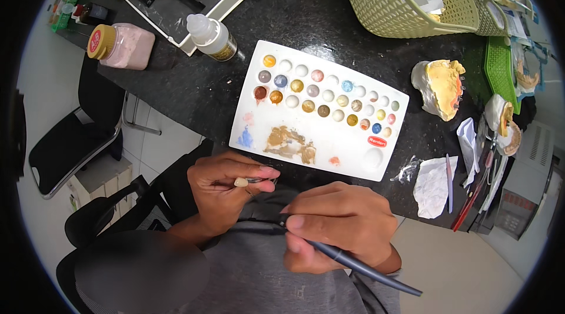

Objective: The person stains an artificial tooth by picking up pigment from a palette with a thin brush and painting it onto the tooth held in a clamp.

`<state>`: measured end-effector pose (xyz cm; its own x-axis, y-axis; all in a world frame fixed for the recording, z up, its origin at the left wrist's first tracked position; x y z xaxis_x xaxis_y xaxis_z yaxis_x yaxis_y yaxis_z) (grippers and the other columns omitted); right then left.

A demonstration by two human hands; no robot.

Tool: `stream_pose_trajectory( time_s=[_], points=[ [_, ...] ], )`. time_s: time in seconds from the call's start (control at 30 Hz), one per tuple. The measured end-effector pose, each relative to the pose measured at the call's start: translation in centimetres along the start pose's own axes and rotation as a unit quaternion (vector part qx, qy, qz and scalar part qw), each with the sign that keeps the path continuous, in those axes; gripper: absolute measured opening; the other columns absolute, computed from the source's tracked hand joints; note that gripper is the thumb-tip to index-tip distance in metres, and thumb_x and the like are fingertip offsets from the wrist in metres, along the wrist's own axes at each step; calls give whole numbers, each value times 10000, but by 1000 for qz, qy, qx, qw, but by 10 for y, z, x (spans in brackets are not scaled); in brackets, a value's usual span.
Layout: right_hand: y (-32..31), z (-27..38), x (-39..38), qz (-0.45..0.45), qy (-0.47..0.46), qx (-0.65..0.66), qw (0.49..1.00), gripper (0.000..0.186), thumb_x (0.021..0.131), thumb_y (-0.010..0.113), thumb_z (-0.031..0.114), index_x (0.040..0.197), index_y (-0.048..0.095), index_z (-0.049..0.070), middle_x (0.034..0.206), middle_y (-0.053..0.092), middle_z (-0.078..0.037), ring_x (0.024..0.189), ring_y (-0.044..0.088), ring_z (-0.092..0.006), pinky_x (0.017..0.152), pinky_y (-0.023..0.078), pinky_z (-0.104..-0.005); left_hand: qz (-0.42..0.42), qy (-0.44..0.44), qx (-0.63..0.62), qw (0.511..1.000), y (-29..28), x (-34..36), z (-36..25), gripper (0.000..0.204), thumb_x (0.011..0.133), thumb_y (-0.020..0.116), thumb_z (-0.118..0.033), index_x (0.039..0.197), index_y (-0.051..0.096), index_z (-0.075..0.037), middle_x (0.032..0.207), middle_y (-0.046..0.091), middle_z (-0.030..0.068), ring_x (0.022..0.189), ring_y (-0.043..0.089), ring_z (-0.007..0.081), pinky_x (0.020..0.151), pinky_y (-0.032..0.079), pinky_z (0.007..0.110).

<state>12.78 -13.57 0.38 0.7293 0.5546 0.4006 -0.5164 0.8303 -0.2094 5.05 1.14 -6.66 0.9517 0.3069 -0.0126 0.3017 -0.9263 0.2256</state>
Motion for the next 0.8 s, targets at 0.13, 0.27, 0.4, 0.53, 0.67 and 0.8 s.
stream_pose_trajectory(
  time_s=[0.13, 0.27, 0.4, 0.53, 0.67, 0.8],
  points=[
    [8, -6, 4, -44, -39, -7, 998, 194, 592, 697, -6, 777, 640, 5, 687, 646, -101, 546, 651, -194, 486, 545, -272, -21, 4, -7, 1000, 2, -2, 0, 180, 776, 686, 98, 944, 693, 33, 896, 699, 161, 812, 705, 207, 702, 602, 270],
    [12, -9, 5, -23, -60, -11, 998, 176, 609, 684, -16, 773, 623, 1, 653, 634, -101, 520, 639, -200, 456, 533, -265, -17, 15, 6, 1000, 1, -1, 1, 186, 776, 694, 85, 952, 694, 26, 889, 702, 156, 785, 709, 202, 690, 591, 261],
    [14, -9, 5, -26, -66, -11, 997, 161, 614, 678, -23, 762, 615, -7, 640, 629, -103, 515, 638, -202, 449, 532, -262, -16, 21, 1, 1000, 1, 0, 0, 182, 778, 694, 83, 951, 696, 25, 879, 703, 152, 775, 710, 198, 679, 582, 248],
    [15, -8, 7, -25, -70, -13, 997, 154, 617, 677, -23, 757, 613, -10, 639, 629, -105, 511, 637, -199, 445, 532, -262, -10, 12, 5, 1000, 0, 0, 0, 197, 727, 705, 144, 902, 687, 56, 873, 686, 173, 797, 700, 206, 689, 605, 258],
    [16, -9, 7, -20, -71, -14, 997, 152, 618, 678, -22, 756, 615, -13, 637, 628, -107, 508, 636, -197, 442, 533, -267, -12, 16, 6, 1000, 0, 1, 0, 197, 727, 708, 141, 902, 686, 54, 873, 685, 173, 790, 700, 205, 685, 608, 257],
    [15, -9, 7, -19, -66, -18, 997, 157, 619, 680, -21, 764, 619, -12, 644, 629, -106, 511, 637, -197, 443, 533, -265, -12, 11, 0, 1000, 0, 1, 0, 194, 723, 726, 119, 901, 684, 55, 872, 686, 175, 794, 701, 207, 677, 608, 257]
  ],
)
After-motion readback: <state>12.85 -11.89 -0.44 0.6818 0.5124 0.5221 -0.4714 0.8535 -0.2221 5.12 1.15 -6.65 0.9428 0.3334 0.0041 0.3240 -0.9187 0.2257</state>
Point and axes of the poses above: each hand's wrist, its own x-axis towards the middle knuckle, its own y-axis out of the palm, z = x × y, the point moved 3 cm from there along x, towards the middle knuckle
